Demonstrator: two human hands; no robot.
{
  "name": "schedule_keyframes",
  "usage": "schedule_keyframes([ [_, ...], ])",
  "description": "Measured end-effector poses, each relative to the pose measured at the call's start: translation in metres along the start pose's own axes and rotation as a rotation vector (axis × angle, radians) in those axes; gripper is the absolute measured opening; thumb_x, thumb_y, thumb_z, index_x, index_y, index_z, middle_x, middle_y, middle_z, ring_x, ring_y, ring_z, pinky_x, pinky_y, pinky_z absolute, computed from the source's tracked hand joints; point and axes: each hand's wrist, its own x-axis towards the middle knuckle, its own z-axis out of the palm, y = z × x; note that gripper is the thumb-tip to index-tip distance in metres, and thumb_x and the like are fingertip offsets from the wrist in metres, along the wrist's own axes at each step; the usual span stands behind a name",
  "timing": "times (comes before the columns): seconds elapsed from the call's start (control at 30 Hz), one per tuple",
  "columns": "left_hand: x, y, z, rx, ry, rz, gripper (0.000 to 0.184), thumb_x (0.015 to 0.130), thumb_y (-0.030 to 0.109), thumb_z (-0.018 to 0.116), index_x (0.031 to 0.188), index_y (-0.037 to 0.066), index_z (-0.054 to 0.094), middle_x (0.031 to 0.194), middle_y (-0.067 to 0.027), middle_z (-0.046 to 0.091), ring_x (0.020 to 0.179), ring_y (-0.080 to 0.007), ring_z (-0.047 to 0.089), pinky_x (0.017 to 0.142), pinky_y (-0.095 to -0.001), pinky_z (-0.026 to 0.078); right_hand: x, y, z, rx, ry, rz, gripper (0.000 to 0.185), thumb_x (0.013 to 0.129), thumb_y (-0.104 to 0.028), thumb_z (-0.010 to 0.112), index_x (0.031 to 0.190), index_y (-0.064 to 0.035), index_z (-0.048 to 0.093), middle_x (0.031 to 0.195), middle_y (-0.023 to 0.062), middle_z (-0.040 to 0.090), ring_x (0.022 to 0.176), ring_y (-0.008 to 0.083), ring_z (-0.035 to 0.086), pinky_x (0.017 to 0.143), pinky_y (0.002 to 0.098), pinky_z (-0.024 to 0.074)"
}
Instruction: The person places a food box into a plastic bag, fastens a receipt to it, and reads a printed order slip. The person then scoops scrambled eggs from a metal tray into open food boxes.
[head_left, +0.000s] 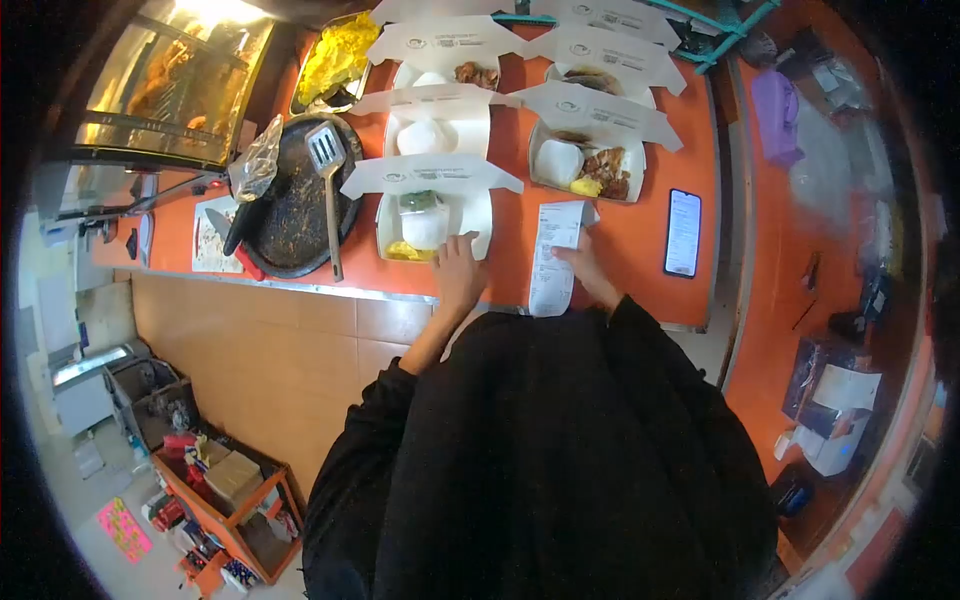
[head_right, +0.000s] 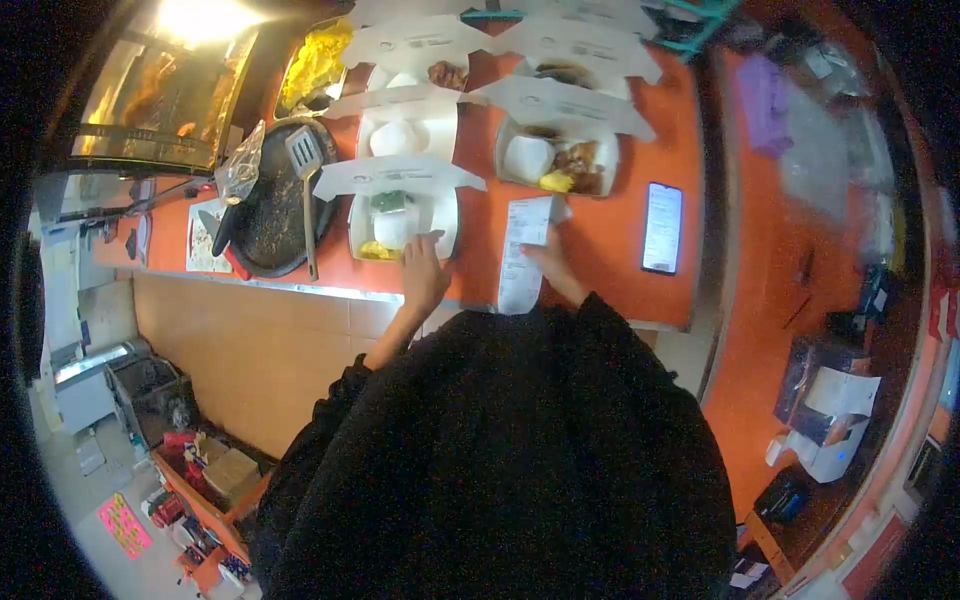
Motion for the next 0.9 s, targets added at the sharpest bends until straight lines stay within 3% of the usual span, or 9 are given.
schedule_keyframes([
  [0.1, -0.003, -0.017, 0.011, 0.128, -0.057, 0.110, 0.024, 0.065, 0.014, 0.060, 0.088, 0.013, 0.053, 0.084, -0.0046, 0.052, 0.080, -0.0232, 0.048, 0.071, -0.0386, 0.034, 0.005, -0.001, 0.014, -0.303, 0.035, 0.129, 0.062, 0.061, 0.000, 0.064, 0.114, 0.0020, 0.032, 0.104, 0.0137, 0.049, 0.094, 0.0228, 0.049, 0.078, 0.0331, 0.0430],
  [0.2, 0.007, -0.015, 0.010, 0.098, -0.007, 0.076, 0.010, 0.065, 0.014, 0.060, 0.074, 0.014, 0.055, 0.076, -0.0011, 0.053, 0.079, -0.0211, 0.049, 0.070, -0.0376, 0.033, 0.003, 0.019, 0.047, -0.824, 0.298, -0.083, 0.061, 0.061, -0.001, 0.063, 0.114, 0.0026, 0.032, 0.101, 0.0146, 0.049, 0.092, 0.0244, 0.050, 0.081, 0.0346, 0.0397],
  [0.3, 0.014, -0.017, 0.006, 0.010, 0.057, 0.043, 0.010, 0.064, 0.012, 0.059, 0.073, 0.014, 0.056, 0.075, -0.0024, 0.053, 0.077, -0.0214, 0.049, 0.070, -0.0375, 0.032, -0.020, -0.043, 0.062, -0.288, -0.051, 0.058, 0.066, 0.063, 0.001, 0.061, 0.120, 0.0016, 0.028, 0.104, 0.0151, 0.049, 0.097, 0.0242, 0.049, 0.083, 0.0345, 0.0390],
  [0.37, 0.017, -0.020, 0.005, 0.005, 0.025, 0.045, 0.008, 0.066, 0.012, 0.058, 0.073, 0.014, 0.057, 0.074, -0.0027, 0.053, 0.076, -0.0217, 0.049, 0.069, -0.0374, 0.033, -0.022, -0.047, 0.066, 0.066, -0.095, -0.202, 0.057, 0.068, 0.005, 0.058, 0.117, -0.0007, 0.030, 0.105, 0.0129, 0.049, 0.098, 0.0209, 0.049, 0.085, 0.0342, 0.0398],
  [0.5, 0.012, -0.021, 0.005, 0.030, -0.016, 0.101, 0.006, 0.068, 0.011, 0.057, 0.073, 0.014, 0.057, 0.074, -0.0027, 0.053, 0.075, -0.0220, 0.049, 0.070, -0.0385, 0.033, -0.011, -0.028, 0.045, 0.078, -0.063, 0.043, 0.072, 0.069, -0.002, 0.062, 0.126, 0.0010, 0.019, 0.116, 0.0186, 0.042, 0.107, 0.0252, 0.044, 0.091, 0.0364, 0.0349],
  [0.57, 0.008, -0.020, 0.007, -0.056, -0.068, 0.091, 0.007, 0.068, 0.011, 0.057, 0.073, 0.014, 0.058, 0.076, -0.0025, 0.053, 0.077, -0.0223, 0.050, 0.072, -0.0395, 0.033, -0.011, 0.002, 0.038, -0.657, 0.130, 0.172, 0.081, 0.068, -0.012, 0.066, 0.127, 0.0054, 0.013, 0.125, 0.0245, 0.031, 0.117, 0.0321, 0.031, 0.098, 0.0387, 0.0244],
  [0.6, 0.005, -0.025, 0.008, -0.139, -0.053, 0.085, 0.011, 0.067, 0.013, 0.059, 0.078, 0.014, 0.058, 0.079, -0.0037, 0.052, 0.082, -0.0235, 0.049, 0.075, -0.0397, 0.032, -0.012, 0.003, 0.037, -0.525, 0.082, 0.208, 0.088, 0.067, -0.022, 0.068, 0.127, 0.0088, 0.011, 0.129, 0.0273, 0.021, 0.123, 0.0354, 0.018, 0.101, 0.0386, 0.0152],
  [0.7, 0.005, -0.023, -0.012, -0.165, 0.118, 0.051, 0.017, 0.065, 0.013, 0.060, 0.082, 0.012, 0.057, 0.084, -0.0054, 0.051, 0.085, -0.0239, 0.048, 0.075, -0.0383, 0.032, -0.005, 0.008, 0.050, -0.643, 0.024, 0.072, 0.086, 0.068, -0.022, 0.066, 0.127, 0.0082, 0.010, 0.130, 0.0268, 0.021, 0.123, 0.0346, 0.018, 0.101, 0.0380, 0.0159],
  [0.9, 0.012, -0.051, -0.036, -0.126, 0.232, -0.144, 0.017, 0.063, 0.007, 0.059, 0.080, 0.011, 0.055, 0.082, -0.0052, 0.052, 0.082, -0.0230, 0.048, 0.072, -0.0355, 0.031, 0.006, -0.020, 0.058, -0.316, -0.163, 0.027, 0.077, 0.070, -0.016, 0.063, 0.125, 0.0084, 0.017, 0.126, 0.0247, 0.031, 0.118, 0.0316, 0.030, 0.098, 0.0377, 0.0234],
])
